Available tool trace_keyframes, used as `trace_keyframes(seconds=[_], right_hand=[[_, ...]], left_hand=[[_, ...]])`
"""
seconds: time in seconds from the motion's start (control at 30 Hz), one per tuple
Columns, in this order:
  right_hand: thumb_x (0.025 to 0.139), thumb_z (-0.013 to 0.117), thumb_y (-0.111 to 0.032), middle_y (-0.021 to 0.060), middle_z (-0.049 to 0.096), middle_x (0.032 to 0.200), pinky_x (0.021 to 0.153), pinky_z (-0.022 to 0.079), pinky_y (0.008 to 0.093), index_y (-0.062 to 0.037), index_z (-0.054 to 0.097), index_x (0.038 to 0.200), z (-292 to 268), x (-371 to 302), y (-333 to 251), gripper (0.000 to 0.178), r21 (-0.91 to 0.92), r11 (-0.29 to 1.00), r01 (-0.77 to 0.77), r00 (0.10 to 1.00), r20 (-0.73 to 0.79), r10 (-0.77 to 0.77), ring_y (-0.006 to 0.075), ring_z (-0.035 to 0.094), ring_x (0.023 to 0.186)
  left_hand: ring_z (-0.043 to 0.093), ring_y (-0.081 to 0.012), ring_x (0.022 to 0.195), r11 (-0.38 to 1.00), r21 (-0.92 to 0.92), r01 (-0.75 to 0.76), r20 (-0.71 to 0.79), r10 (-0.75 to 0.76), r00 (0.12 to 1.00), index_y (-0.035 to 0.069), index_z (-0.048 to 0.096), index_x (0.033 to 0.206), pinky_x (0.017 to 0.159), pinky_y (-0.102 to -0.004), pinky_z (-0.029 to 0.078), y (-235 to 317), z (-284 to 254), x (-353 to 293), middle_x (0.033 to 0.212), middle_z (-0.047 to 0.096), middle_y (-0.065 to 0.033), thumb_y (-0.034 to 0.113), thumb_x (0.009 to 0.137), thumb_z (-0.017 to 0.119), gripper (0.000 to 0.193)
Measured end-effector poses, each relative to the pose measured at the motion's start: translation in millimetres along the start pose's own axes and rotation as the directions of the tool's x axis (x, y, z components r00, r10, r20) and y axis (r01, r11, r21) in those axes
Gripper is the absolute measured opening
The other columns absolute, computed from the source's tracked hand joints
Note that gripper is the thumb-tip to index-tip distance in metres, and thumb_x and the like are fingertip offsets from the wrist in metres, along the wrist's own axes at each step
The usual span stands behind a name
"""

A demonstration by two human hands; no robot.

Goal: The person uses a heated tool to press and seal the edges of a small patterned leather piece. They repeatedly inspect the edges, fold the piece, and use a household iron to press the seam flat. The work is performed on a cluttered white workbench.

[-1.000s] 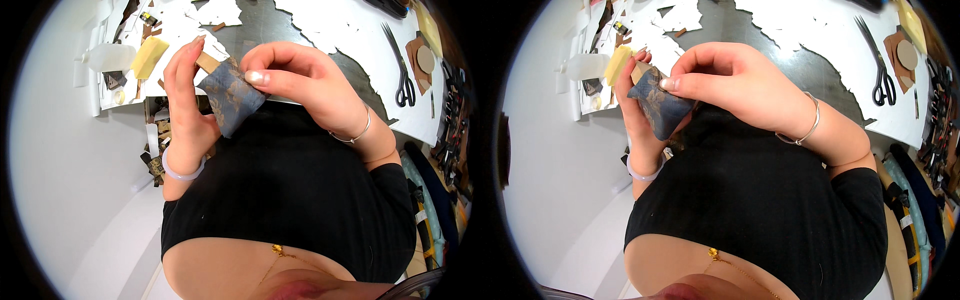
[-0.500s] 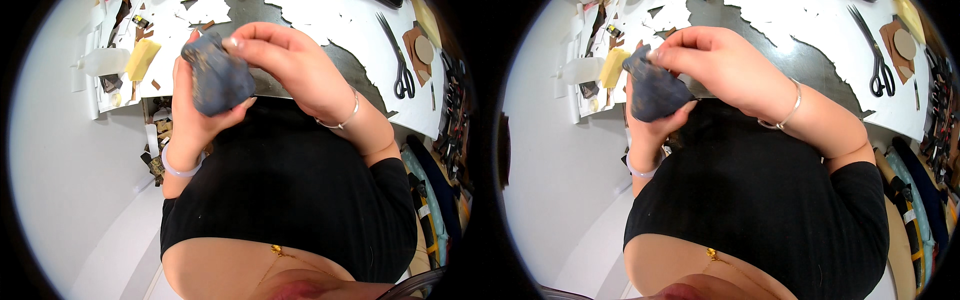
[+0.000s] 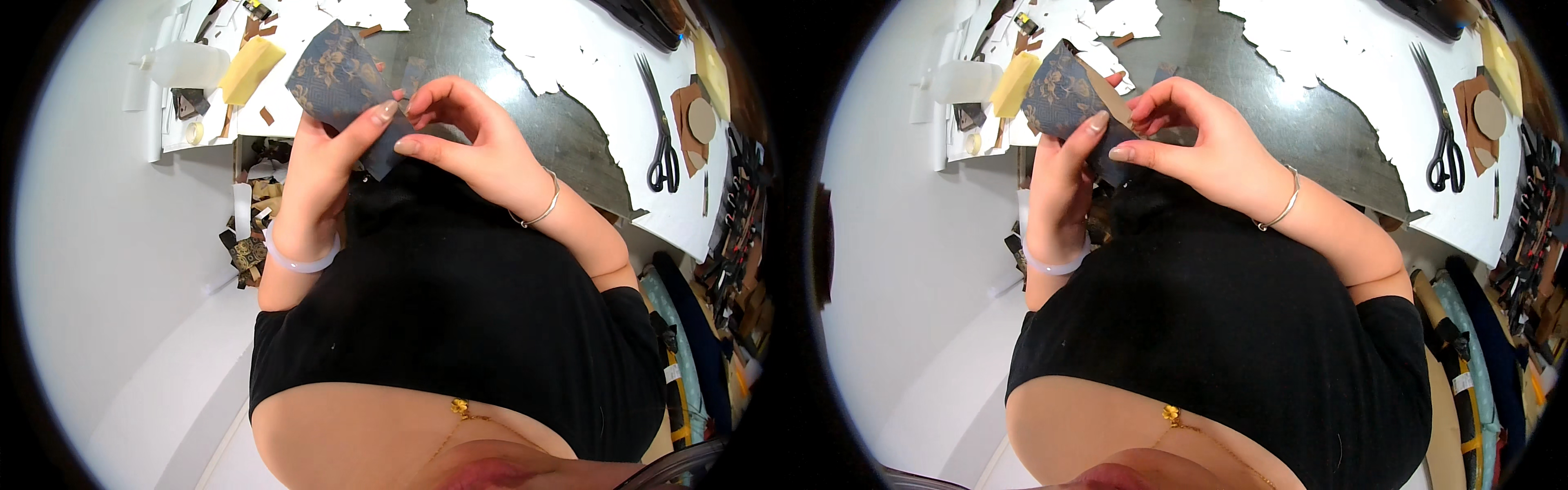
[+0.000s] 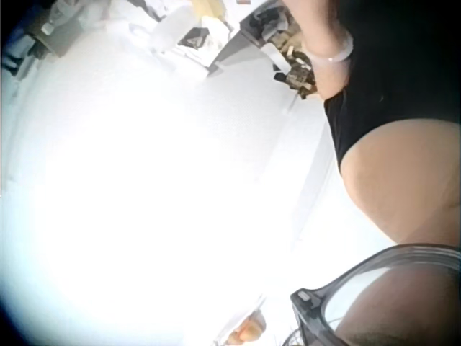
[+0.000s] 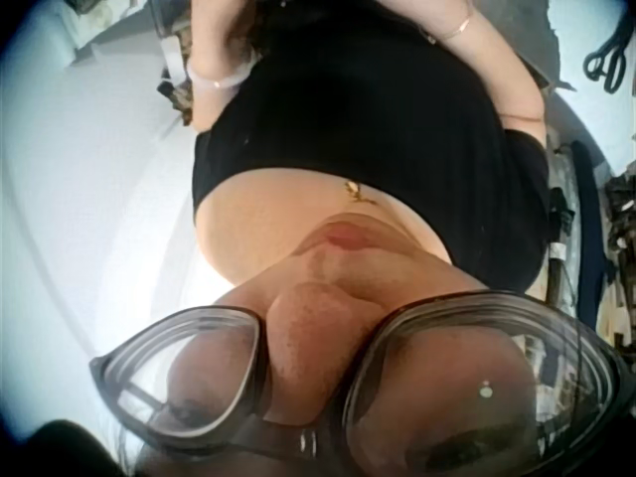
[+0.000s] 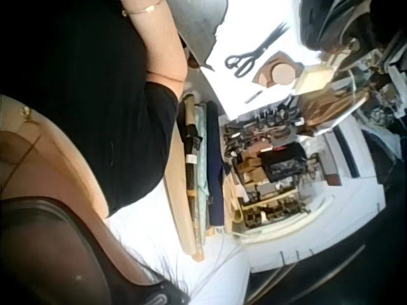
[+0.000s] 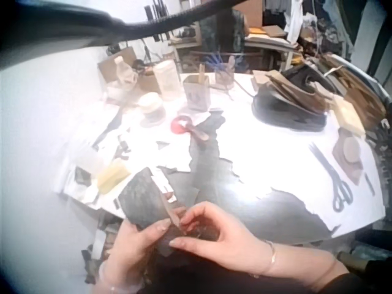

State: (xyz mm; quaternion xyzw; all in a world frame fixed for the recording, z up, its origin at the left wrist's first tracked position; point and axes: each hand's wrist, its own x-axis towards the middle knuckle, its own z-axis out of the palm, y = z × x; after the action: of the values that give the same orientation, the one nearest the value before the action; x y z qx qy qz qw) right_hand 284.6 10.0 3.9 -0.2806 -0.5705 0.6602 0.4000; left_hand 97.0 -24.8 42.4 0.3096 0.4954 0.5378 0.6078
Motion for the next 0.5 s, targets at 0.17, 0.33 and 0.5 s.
trace_keyframes(seconds=[0.17,0.33,0.5], right_hand=[[0.087,0.083,-0.013,0.0019,0.068,0.096,0.090,0.052,0.0284,-0.0025,0.067,0.098,-3.1,3.1,1.7,0.021,-0.134,0.989,0.057,0.998,0.010,-0.056,0.0132,0.065,0.094],[0.089,0.081,-0.013,0.0020,0.068,0.096,0.089,0.052,0.0283,-0.0023,0.068,0.096,-2.8,1.5,1.0,0.018,-0.110,0.993,0.038,0.999,0.009,-0.038,0.0133,0.065,0.094],[0.090,0.080,-0.014,0.0013,0.069,0.097,0.089,0.053,0.0283,-0.0023,0.067,0.098,-1.8,-2.0,-7.8,0.019,-0.060,0.997,-0.041,0.999,-0.018,0.040,0.0130,0.064,0.094]], left_hand=[[0.065,-0.0256,0.119,0.994,-0.104,0.029,0.036,-0.026,0.999,0.000,0.052,0.138,0.102,-0.0397,0.053,-2.6,-2.9,0.2,0.131,0.062,-0.0155,0.019,0.099,0.066,0.046],[0.067,-0.0274,0.114,0.964,-0.256,0.072,0.034,-0.065,0.997,0.000,0.054,0.133,0.098,-0.0416,0.055,-5.1,-6.1,7.8,0.127,0.064,-0.0152,0.036,0.105,0.054,0.047],[0.062,-0.0352,0.122,0.989,-0.141,0.049,-0.008,-0.051,0.999,0.000,0.046,0.142,0.104,-0.0470,0.053,-7.5,-8.3,10.3,0.132,0.060,-0.0194,0.041,0.104,0.049,0.056]])
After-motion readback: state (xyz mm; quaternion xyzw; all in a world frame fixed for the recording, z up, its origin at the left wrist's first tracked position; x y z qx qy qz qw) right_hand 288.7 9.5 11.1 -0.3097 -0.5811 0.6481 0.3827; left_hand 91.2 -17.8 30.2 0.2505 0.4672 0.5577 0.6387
